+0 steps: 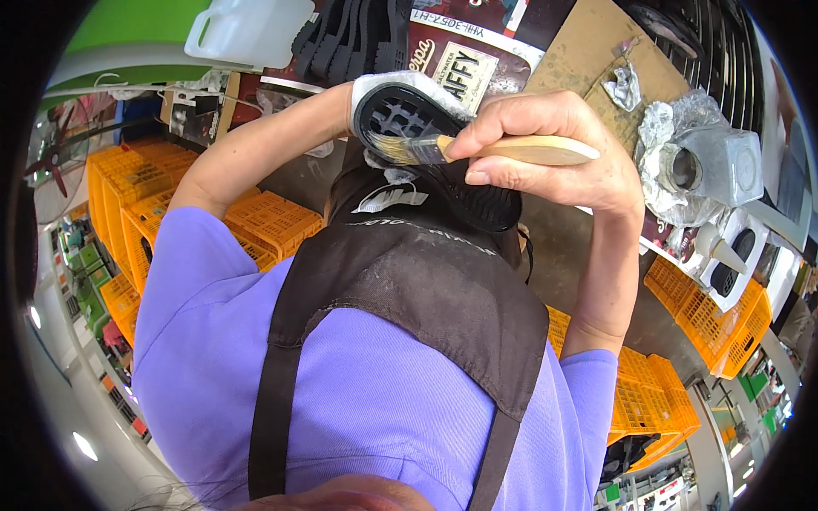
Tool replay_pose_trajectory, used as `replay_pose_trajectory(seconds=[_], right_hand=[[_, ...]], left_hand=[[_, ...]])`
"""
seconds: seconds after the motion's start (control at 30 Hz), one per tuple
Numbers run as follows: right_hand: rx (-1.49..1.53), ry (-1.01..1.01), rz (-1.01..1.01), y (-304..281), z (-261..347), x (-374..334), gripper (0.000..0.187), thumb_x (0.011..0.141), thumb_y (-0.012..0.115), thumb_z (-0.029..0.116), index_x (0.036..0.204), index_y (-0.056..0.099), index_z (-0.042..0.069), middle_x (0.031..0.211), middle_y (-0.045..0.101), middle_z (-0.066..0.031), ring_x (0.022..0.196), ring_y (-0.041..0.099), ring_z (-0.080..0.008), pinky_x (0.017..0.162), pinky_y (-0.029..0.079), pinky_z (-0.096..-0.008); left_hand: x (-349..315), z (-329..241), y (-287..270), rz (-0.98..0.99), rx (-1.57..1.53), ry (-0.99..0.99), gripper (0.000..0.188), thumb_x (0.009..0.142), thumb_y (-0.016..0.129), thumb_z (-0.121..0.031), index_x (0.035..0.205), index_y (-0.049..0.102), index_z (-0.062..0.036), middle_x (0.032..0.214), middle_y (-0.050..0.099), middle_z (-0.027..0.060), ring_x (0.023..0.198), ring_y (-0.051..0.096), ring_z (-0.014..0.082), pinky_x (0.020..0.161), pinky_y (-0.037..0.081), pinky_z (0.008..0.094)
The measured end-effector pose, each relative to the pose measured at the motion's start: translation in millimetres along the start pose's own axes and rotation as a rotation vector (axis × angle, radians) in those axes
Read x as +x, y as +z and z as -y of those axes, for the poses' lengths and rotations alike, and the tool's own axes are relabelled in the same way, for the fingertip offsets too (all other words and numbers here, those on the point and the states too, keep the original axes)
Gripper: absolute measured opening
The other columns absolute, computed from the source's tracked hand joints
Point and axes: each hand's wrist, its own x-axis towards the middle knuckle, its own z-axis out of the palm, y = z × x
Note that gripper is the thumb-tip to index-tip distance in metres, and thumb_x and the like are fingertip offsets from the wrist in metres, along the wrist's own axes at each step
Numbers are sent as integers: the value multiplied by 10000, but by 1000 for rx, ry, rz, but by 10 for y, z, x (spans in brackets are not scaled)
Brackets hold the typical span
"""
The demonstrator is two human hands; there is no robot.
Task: The person uses a paintbrush to apply a dark coating to the soles of black shoes. They repeatedly dip the brush into a container and paint the textured surface of the soles, handling the shoes one at a time and placing them on a workbench.
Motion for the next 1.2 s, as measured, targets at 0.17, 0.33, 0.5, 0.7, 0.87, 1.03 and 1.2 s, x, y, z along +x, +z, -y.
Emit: replay_pose_trajectory(seconds=[0.17, 0.33, 0.5, 0.7, 0.87, 1.03, 1.2], right_hand=[[-58, 88, -8, -80, -6, -180, 159, 750, 687, 87, 872, 661, -12, 819, 646, -91, 789, 615, -175, 722, 464, -279], [-230, 135, -94, -200, -8, -409, 157, 738, 695, 98, 854, 661, -3, 797, 642, -97, 754, 615, -168, 673, 463, -275], [-57, -29, -691, -91, 36, -681, 170, 784, 660, 106, 875, 632, -35, 737, 638, -88, 652, 604, -130, 595, 478, -229], [142, -294, -1017, 276, -114, -449, 161, 848, 594, 118, 844, 592, -43, 632, 600, -91, 510, 546, -103, 471, 449, -213], [93, -322, -1232, 639, -103, -269, 124, 843, 593, 81, 845, 591, -43, 652, 620, -114, 539, 591, -114, 492, 474, -204], [-35, -224, -1187, 759, -105, -84, 70, 827, 595, 14, 854, 602, -50, 676, 637, -97, 556, 595, -94, 518, 480, -190], [118, -211, -1103, 841, -55, 45, 88, 828, 606, 26, 862, 602, -55, 696, 638, -91, 592, 611, -96, 537, 488, -190]], left_hand=[[-4, -50, 72, -229, -565, -160, 371, 837, 570, -262, 1056, 580, 37, 894, 654, 141, 722, 647, 176, 564, 540, 268], [-131, -290, 14, -44, -657, -224, 568, 904, 377, -459, 1027, 563, 63, 736, 623, 225, 490, 607, 271, 339, 476, 295], [-68, -326, 299, -236, -441, 277, 494, 893, 468, -366, 1230, 440, -6, 1053, 584, 153, 948, 588, 244, 835, 486, 373], [117, -251, 667, -659, -39, 705, 461, 779, 674, -116, 1194, 485, -49, 1091, 577, 64, 1007, 540, 180, 935, 405, 333], [219, -156, 633, -739, 185, 580, 341, 795, 659, -117, 1111, 549, -54, 1043, 597, 53, 948, 559, 171, 866, 429, 327], [268, -178, 777, -725, 117, 527, 214, 831, 627, -140, 1032, 605, -69, 996, 613, 40, 863, 571, 156, 782, 456, 319], [302, 70, 752, -588, -21, 462, 124, 836, 621, -159, 912, 565, -79, 823, 554, 4, 765, 535, 97, 696, 458, 245]])
